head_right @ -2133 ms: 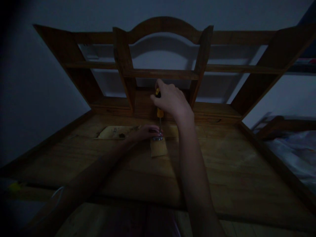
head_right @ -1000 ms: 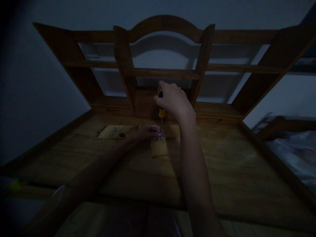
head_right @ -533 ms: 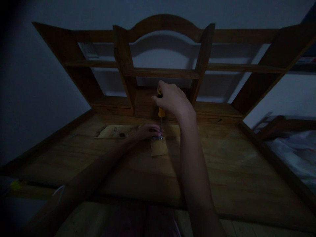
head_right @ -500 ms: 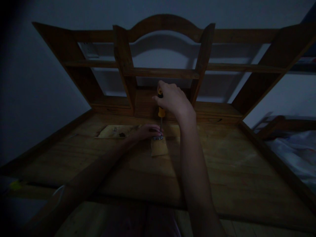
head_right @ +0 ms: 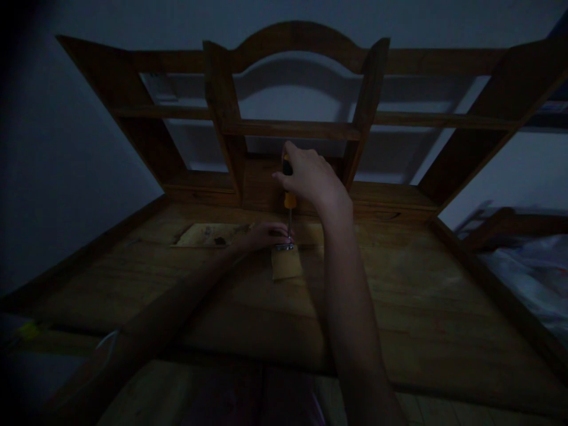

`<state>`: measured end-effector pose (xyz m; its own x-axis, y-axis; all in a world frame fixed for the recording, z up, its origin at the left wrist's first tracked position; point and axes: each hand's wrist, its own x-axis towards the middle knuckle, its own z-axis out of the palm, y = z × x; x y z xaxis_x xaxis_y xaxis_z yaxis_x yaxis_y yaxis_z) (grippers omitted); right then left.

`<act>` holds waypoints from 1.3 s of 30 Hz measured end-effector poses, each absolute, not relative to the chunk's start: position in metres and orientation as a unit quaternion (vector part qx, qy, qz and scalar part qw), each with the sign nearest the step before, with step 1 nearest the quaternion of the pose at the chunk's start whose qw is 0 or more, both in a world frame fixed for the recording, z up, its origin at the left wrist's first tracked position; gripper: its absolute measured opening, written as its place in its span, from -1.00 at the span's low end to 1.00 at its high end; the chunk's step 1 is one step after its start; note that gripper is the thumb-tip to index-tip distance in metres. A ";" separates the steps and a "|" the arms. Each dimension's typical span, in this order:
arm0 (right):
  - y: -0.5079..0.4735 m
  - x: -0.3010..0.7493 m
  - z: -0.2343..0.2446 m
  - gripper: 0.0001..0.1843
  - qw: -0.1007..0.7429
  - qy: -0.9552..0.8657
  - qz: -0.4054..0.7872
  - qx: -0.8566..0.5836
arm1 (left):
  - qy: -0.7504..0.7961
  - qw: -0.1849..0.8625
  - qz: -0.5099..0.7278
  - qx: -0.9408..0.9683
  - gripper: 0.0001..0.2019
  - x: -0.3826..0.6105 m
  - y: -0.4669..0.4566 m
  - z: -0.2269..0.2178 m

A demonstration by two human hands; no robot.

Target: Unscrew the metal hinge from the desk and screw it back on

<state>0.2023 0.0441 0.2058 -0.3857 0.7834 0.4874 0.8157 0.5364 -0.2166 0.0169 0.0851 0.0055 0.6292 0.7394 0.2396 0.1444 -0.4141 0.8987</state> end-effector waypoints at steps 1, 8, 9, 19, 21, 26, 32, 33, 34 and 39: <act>0.045 0.203 0.206 -0.71 0.275 -0.832 -0.033 -0.480 | 0.285 0.463 0.323 0.775 -0.67 0.017 0.085 0.006; 0.043 0.202 0.208 -0.69 0.264 -0.837 -0.031 -0.478 | 0.284 0.457 0.316 0.781 -0.68 0.018 0.080 0.013; 0.042 0.202 0.208 -0.69 0.265 -0.836 -0.030 -0.479 | 0.285 0.457 0.318 0.780 -0.69 0.018 0.080 0.014; 0.044 0.203 0.208 -0.73 0.262 -0.834 -0.039 -0.485 | 0.289 0.457 0.332 0.773 -0.71 0.019 0.081 0.009; 0.042 0.203 0.209 -0.71 0.260 -0.835 -0.039 -0.483 | 0.294 0.455 0.333 0.772 -0.71 0.019 0.082 0.009; 0.040 0.202 0.209 -0.59 0.264 -0.837 -0.026 -0.478 | 0.301 0.456 0.329 0.770 -0.69 0.019 0.082 0.010; 0.045 0.203 0.203 -0.58 0.275 -0.829 -0.039 -0.486 | 0.295 0.463 0.330 0.768 -0.70 0.019 0.081 0.009; 0.045 0.204 0.203 -0.61 0.275 -0.827 -0.044 -0.489 | 0.295 0.462 0.332 0.768 -0.69 0.019 0.081 0.009; 0.045 0.204 0.204 -0.64 0.273 -0.827 -0.046 -0.490 | 0.296 0.462 0.331 0.768 -0.69 0.019 0.081 0.010; 0.043 0.203 0.206 -0.68 0.262 -0.836 -0.034 -0.481 | 0.303 0.460 0.329 0.767 -0.68 0.019 0.081 0.010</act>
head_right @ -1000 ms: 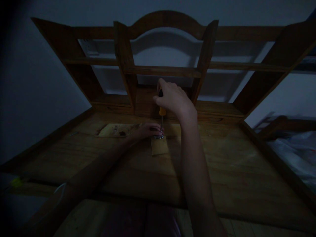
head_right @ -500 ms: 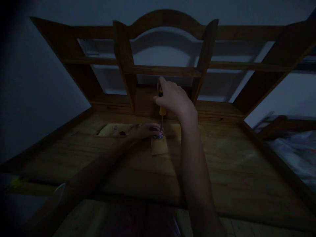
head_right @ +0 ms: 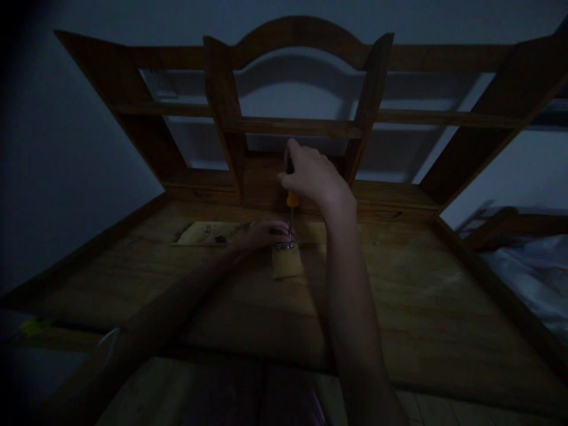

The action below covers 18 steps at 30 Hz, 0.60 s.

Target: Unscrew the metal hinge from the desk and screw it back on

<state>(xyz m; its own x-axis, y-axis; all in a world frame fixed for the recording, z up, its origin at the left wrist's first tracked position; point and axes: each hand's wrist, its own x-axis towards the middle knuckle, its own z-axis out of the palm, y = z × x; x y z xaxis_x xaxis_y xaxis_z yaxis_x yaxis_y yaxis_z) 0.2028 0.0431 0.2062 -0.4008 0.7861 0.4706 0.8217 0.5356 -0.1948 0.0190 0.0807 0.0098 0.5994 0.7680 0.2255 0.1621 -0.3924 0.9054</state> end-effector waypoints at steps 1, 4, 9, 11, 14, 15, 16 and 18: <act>0.043 0.203 0.206 -0.67 0.262 -0.838 -0.030 -0.478 | 0.304 0.459 0.329 0.767 -0.68 0.019 0.081 0.010; 0.043 0.202 0.207 -0.66 0.263 -0.837 -0.021 -0.479 | 0.302 0.456 0.325 0.771 -0.69 0.019 0.082 0.010; 0.045 0.204 0.207 -0.71 0.267 -0.830 -0.036 -0.488 | 0.300 0.450 0.326 0.776 -0.69 0.018 0.082 0.009; 0.045 0.205 0.207 -0.75 0.264 -0.833 -0.039 -0.485 | 0.298 0.458 0.327 0.771 -0.68 0.017 0.083 0.007; 0.045 0.204 0.205 -0.73 0.271 -0.835 -0.039 -0.478 | 0.294 0.469 0.329 0.765 -0.65 0.017 0.085 0.004; 0.045 0.204 0.204 -0.72 0.276 -0.835 -0.040 -0.475 | 0.294 0.467 0.330 0.766 -0.65 0.017 0.086 0.003; 0.045 0.204 0.203 -0.71 0.281 -0.834 -0.041 -0.473 | 0.295 0.464 0.330 0.767 -0.65 0.017 0.086 0.003; 0.046 0.203 0.201 -0.70 0.288 -0.833 -0.042 -0.470 | 0.300 0.460 0.328 0.769 -0.66 0.018 0.086 0.004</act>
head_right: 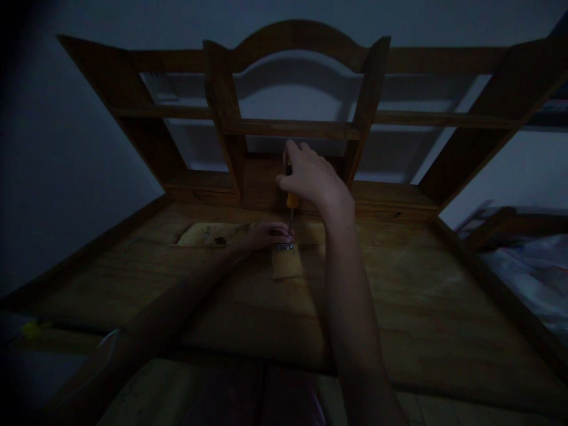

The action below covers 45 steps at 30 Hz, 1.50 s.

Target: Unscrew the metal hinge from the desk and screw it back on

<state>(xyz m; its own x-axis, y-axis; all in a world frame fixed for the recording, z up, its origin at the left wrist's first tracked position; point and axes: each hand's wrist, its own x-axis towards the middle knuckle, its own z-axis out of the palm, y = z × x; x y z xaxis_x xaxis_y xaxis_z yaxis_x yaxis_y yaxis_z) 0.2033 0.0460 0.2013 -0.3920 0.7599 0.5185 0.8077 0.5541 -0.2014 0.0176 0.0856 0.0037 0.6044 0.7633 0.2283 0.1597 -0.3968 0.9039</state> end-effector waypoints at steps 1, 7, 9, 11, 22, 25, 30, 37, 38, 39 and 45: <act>0.046 0.203 0.201 -0.70 0.289 -0.833 -0.042 -0.470 | 0.303 0.461 0.327 0.767 -0.66 0.018 0.085 0.004; 0.049 0.206 0.205 -0.72 0.276 -0.837 -0.044 -0.471 | 0.300 0.472 0.326 0.762 -0.64 0.018 0.083 0.007; 0.049 0.206 0.205 -0.75 0.275 -0.836 -0.047 -0.472 | 0.298 0.468 0.325 0.766 -0.64 0.018 0.082 0.008; 0.049 0.206 0.204 -0.76 0.280 -0.834 -0.049 -0.472 | 0.297 0.466 0.323 0.768 -0.64 0.018 0.082 0.009; 0.048 0.205 0.204 -0.71 0.272 -0.818 -0.070 -0.503 | 0.298 0.468 0.326 0.766 -0.65 0.019 0.084 0.006; 0.047 0.205 0.206 -0.76 0.270 -0.817 -0.077 -0.504 | 0.294 0.464 0.328 0.768 -0.66 0.018 0.084 0.005; 0.044 0.202 0.207 -0.72 0.270 -0.837 -0.051 -0.474 | 0.284 0.463 0.327 0.773 -0.68 0.017 0.085 0.004; 0.042 0.202 0.206 -0.71 0.270 -0.833 -0.036 -0.481 | 0.299 0.466 0.323 0.768 -0.69 0.018 0.081 0.009; 0.042 0.202 0.207 -0.72 0.270 -0.831 -0.038 -0.485 | 0.299 0.463 0.324 0.769 -0.69 0.018 0.082 0.008; 0.043 0.203 0.207 -0.73 0.269 -0.828 -0.040 -0.490 | 0.298 0.461 0.326 0.770 -0.69 0.018 0.082 0.007; 0.044 0.203 0.207 -0.79 0.265 -0.829 -0.045 -0.491 | 0.285 0.452 0.324 0.781 -0.67 0.016 0.086 0.003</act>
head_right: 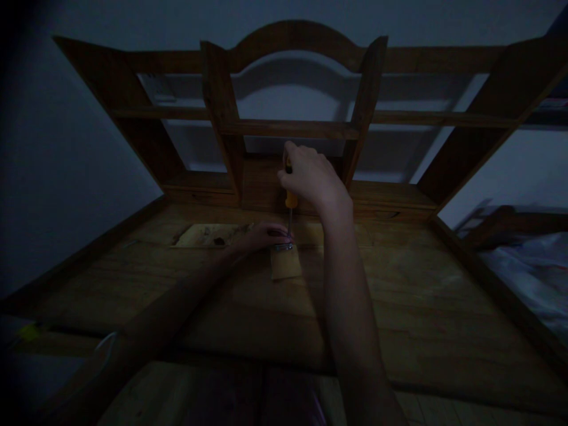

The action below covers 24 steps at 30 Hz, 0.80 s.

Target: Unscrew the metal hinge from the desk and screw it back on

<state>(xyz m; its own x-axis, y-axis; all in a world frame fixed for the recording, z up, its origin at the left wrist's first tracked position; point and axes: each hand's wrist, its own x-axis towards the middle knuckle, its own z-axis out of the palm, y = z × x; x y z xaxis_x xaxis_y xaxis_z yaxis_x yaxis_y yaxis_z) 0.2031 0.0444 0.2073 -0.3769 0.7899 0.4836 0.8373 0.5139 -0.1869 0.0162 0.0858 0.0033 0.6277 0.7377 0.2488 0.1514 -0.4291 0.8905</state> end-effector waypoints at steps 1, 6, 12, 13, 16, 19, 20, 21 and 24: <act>0.044 0.203 0.207 -0.78 0.267 -0.831 -0.043 -0.486 | 0.286 0.451 0.322 0.782 -0.67 0.016 0.086 0.004; 0.044 0.202 0.205 -0.73 0.278 -0.835 -0.036 -0.474 | 0.293 0.456 0.320 0.777 -0.68 0.017 0.083 0.007; 0.045 0.204 0.207 -0.77 0.268 -0.828 -0.047 -0.489 | 0.290 0.460 0.325 0.774 -0.69 0.017 0.084 0.006; 0.045 0.204 0.207 -0.79 0.267 -0.830 -0.049 -0.488 | 0.288 0.459 0.324 0.776 -0.70 0.017 0.084 0.005; 0.044 0.204 0.207 -0.78 0.272 -0.834 -0.051 -0.478 | 0.288 0.454 0.322 0.779 -0.69 0.017 0.085 0.005; 0.044 0.203 0.206 -0.74 0.278 -0.836 -0.046 -0.471 | 0.287 0.455 0.323 0.779 -0.69 0.017 0.084 0.006; 0.044 0.203 0.206 -0.73 0.279 -0.836 -0.045 -0.471 | 0.287 0.453 0.324 0.780 -0.69 0.017 0.084 0.006; 0.044 0.203 0.205 -0.73 0.279 -0.836 -0.043 -0.471 | 0.287 0.451 0.323 0.781 -0.69 0.017 0.084 0.007; 0.044 0.203 0.205 -0.74 0.279 -0.832 -0.038 -0.479 | 0.284 0.454 0.323 0.780 -0.69 0.017 0.082 0.009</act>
<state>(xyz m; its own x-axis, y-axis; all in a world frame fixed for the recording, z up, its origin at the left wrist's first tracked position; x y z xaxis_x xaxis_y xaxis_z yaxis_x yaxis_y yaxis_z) 0.2028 0.0440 0.2053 -0.3868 0.7748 0.5000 0.8175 0.5390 -0.2028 0.0175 0.0823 0.0085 0.6301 0.7365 0.2460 0.1507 -0.4267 0.8918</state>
